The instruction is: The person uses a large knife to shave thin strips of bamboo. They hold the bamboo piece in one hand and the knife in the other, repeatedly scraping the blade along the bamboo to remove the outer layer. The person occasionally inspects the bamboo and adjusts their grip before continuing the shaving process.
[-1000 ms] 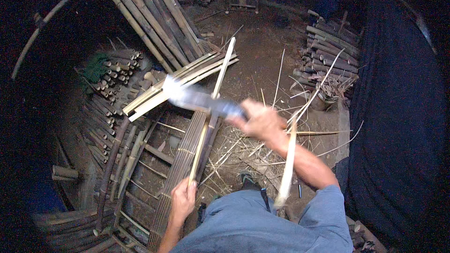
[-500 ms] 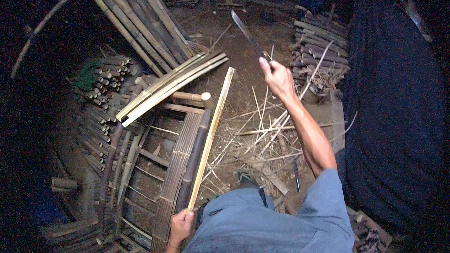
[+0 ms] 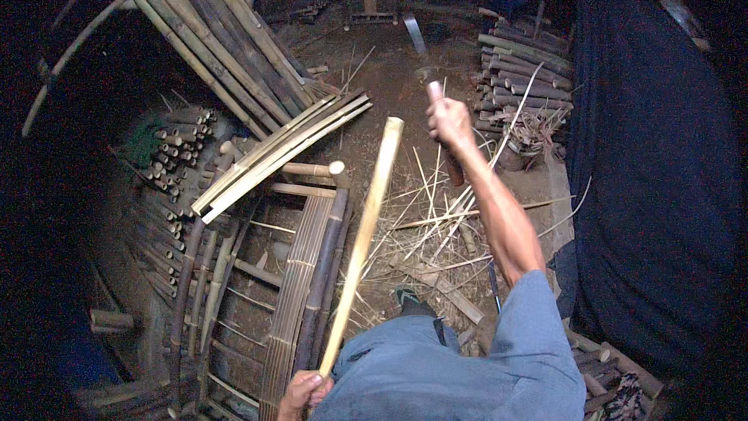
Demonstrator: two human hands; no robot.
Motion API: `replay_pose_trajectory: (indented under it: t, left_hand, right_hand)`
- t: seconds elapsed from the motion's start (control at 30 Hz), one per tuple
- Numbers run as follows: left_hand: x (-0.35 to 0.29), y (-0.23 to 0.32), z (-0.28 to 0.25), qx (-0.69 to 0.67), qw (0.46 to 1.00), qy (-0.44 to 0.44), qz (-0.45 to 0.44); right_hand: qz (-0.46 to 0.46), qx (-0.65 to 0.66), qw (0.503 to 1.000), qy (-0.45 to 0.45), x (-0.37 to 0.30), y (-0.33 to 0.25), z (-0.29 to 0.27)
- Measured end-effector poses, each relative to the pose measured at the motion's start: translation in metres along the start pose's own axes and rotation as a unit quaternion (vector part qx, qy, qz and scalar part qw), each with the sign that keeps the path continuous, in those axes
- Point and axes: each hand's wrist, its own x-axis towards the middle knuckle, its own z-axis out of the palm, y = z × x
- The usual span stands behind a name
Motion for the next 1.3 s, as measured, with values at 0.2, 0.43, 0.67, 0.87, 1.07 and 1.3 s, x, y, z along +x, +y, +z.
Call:
replay_pose_trajectory:
  t: [0.2,0.43,0.67,0.87,1.07,1.3]
  left_hand:
    - [0.033,0.072,-0.031,0.247,0.861,0.251,0.367]
    - [0.031,0.279,-0.02,-0.024,0.767,0.22,0.603]
    - [0.045,0.212,0.006,-0.186,0.798,0.232,0.524]
    - [0.063,0.105,-0.006,-0.326,0.87,0.12,0.35]
    - [0.02,0.13,0.034,0.505,0.69,0.336,0.394]
    - [0.065,0.108,-0.018,0.048,0.97,0.128,0.201]
  right_hand:
    - [0.106,0.177,0.972,-0.115,-0.046,0.004,0.051]
    - [0.273,0.282,0.853,-0.343,-0.215,0.039,0.155]
    - [0.295,0.421,0.827,-0.23,-0.237,0.009,0.209]
    - [0.208,0.392,0.887,-0.129,-0.202,0.034,0.22]
    - [0.083,0.23,0.958,-0.149,-0.144,0.003,0.186]
    - [-0.174,-0.114,0.966,-0.153,-0.112,-0.025,0.145]
